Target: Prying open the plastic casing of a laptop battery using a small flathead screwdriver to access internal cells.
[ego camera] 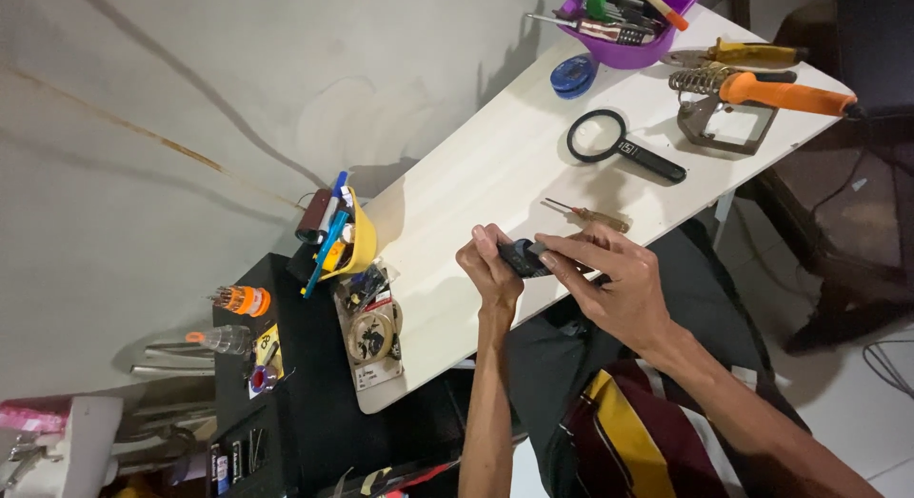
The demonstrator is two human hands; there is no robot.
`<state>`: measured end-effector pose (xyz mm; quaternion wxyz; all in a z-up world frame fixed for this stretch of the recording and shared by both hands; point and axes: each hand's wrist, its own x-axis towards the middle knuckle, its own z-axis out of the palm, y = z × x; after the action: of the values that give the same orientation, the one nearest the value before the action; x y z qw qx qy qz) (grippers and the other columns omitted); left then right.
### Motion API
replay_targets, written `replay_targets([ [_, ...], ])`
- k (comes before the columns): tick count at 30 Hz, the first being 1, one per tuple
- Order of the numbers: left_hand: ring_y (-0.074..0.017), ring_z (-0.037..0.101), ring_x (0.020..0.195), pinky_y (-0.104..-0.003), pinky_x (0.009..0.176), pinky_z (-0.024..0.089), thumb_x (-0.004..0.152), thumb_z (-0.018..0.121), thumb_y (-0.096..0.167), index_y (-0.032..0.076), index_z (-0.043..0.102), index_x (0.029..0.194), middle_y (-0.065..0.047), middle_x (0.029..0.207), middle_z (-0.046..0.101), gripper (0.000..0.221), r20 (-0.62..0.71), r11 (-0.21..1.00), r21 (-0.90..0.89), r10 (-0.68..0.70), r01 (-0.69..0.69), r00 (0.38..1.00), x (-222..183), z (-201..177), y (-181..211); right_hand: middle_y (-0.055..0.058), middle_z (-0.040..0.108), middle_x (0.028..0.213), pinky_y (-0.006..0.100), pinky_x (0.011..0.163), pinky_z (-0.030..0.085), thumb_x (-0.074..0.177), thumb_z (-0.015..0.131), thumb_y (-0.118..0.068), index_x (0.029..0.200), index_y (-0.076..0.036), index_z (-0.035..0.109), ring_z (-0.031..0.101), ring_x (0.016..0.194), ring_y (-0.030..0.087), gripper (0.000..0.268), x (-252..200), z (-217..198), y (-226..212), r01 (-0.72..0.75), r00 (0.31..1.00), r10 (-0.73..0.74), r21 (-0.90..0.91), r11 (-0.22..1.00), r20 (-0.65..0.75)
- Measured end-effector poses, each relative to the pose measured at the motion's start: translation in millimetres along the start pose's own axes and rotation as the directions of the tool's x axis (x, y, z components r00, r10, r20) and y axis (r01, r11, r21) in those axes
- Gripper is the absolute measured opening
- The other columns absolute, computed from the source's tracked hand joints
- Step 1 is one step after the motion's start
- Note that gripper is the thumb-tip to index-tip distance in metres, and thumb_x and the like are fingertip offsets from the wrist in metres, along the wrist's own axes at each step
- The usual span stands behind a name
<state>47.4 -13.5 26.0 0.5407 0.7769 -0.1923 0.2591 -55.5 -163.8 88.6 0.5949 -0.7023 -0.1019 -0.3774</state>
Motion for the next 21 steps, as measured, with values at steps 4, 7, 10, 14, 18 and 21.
replay_targets([
  [4,-0.0168,0.040,0.038,-0.025,0.046,0.038,0.111,0.023,0.037,0.013,0.048,0.052,-0.004,0.039,0.043,0.068,-0.001,1.000,0.007,0.008,-0.008,1.000,-1.5,-1.4,1.1,0.014,0.066,0.070,0.030,0.052,0.048,0.090,0.077,0.001,0.108,-0.005,0.081,0.063,0.057,0.021,0.019,-1.7,0.5,-1.0,-0.004,1.000,0.004,-0.013,1.000,-0.007],
  [7,-0.0166,0.041,0.038,-0.026,0.046,0.038,0.111,0.023,0.037,0.013,0.049,0.052,-0.005,0.039,0.044,0.069,-0.007,1.000,0.001,0.006,-0.006,1.000,-3.3,-2.3,-1.1,0.013,0.067,0.071,0.030,0.053,0.048,0.089,0.078,0.002,0.107,-0.006,0.082,0.064,0.058,0.021,0.020,-2.0,1.5,0.4,-0.008,1.000,0.008,-0.016,1.000,-0.008],
  [10,-0.0156,0.040,0.038,-0.025,0.046,0.038,0.111,0.023,0.035,0.013,0.049,0.052,-0.004,0.039,0.044,0.069,-0.019,1.000,-0.004,0.001,-0.001,1.000,-4.8,-4.8,3.5,0.013,0.068,0.072,0.030,0.053,0.049,0.088,0.079,0.001,0.105,-0.006,0.081,0.065,0.058,0.022,0.019,-1.1,1.5,-4.0,-0.011,1.000,0.011,-0.023,1.000,0.000],
  [14,-0.0183,0.042,0.038,-0.028,0.046,0.039,0.111,0.024,0.035,0.011,0.050,0.053,-0.007,0.040,0.045,0.068,-0.026,0.999,0.031,0.011,-0.010,1.000,-6.9,-6.3,2.8,0.013,0.067,0.072,0.028,0.052,0.048,0.089,0.078,-0.001,0.106,-0.006,0.082,0.065,0.058,0.022,0.018,-0.6,2.1,-9.6,-0.034,0.999,0.035,-0.074,0.997,0.014],
  [18,-0.0140,0.039,0.039,-0.025,0.044,0.038,0.105,0.037,0.044,0.015,0.049,0.052,-0.001,0.043,0.044,0.062,-0.027,0.996,-0.002,0.088,-0.089,0.996,-10.4,-9.3,-18.6,0.011,0.065,0.071,0.030,0.054,0.049,0.089,0.078,0.000,0.106,-0.008,0.083,0.064,0.057,0.023,0.019,-4.0,0.4,-8.1,0.010,0.998,-0.001,-0.156,0.988,0.061],
  [21,-0.0168,0.038,0.040,-0.026,0.044,0.036,0.102,0.042,0.044,0.016,0.049,0.052,-0.002,0.043,0.040,0.058,-0.002,0.992,0.027,0.121,-0.121,0.993,-11.3,-10.8,-20.3,0.016,0.062,0.071,0.033,0.051,0.047,0.093,0.072,0.001,0.111,-0.004,0.081,0.061,0.057,0.026,0.021,-6.8,-0.9,-7.6,0.025,0.994,0.000,-0.225,0.974,0.107],
])
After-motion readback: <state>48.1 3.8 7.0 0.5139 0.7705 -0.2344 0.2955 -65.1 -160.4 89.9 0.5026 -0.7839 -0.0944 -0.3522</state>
